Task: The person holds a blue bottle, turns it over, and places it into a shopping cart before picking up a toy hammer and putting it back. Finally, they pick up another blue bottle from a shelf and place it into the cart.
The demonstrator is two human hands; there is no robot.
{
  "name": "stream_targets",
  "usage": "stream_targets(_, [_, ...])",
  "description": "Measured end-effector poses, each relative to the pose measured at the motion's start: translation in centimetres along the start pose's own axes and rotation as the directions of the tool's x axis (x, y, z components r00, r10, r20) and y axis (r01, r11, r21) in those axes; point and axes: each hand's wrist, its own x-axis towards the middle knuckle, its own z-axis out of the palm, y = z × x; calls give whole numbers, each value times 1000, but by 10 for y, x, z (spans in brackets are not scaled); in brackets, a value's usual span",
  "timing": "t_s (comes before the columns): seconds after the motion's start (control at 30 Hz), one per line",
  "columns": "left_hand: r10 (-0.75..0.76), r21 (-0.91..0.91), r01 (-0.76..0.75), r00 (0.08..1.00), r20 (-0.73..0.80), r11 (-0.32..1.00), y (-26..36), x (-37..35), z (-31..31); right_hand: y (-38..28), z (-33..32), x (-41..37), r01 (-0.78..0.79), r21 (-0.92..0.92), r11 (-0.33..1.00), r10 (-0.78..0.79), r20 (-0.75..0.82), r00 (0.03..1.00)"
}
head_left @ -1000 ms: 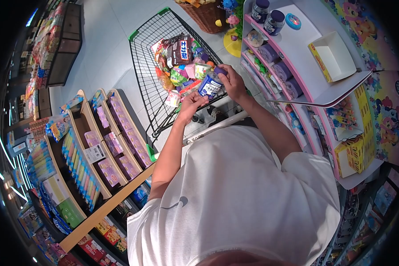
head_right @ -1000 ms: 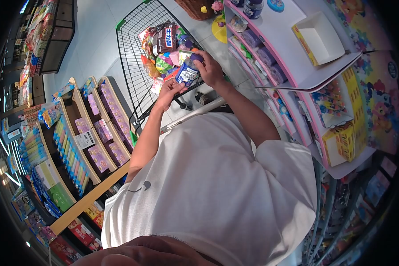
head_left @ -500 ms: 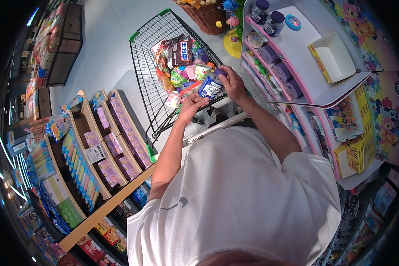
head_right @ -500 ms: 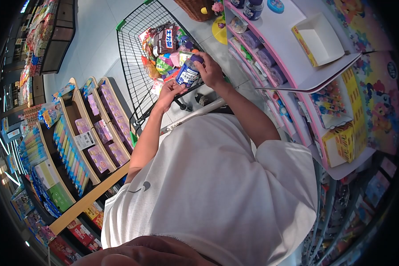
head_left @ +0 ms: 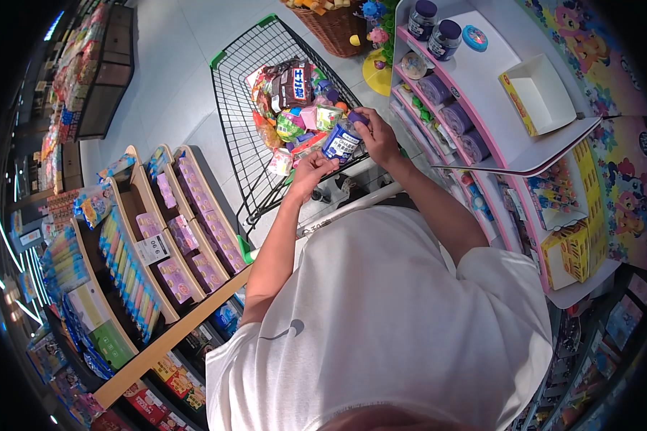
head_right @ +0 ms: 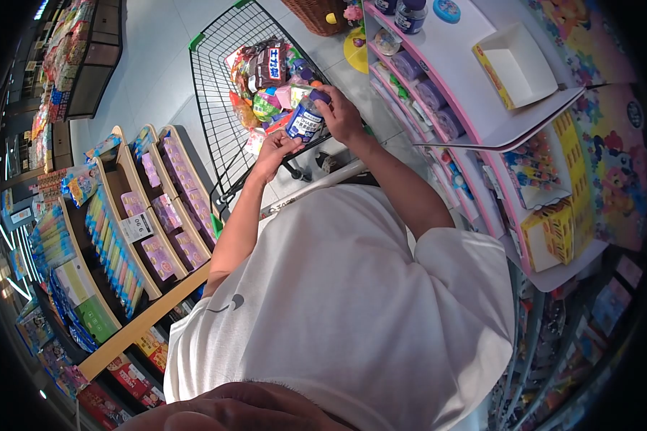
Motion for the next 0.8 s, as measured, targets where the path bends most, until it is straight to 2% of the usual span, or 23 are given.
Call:
stream_targets(0.63, [13, -2, -13, 1000, 16, 1000, -2, 0, 0, -8, -5, 0, -18, -36, 999, 18, 6, 1000])
stream_targets(0.8, [8, -18, -7, 1000, 21, 1000, -4, 2, -2, -6, -3, 0, 3, 17, 1000, -3, -17, 1000])
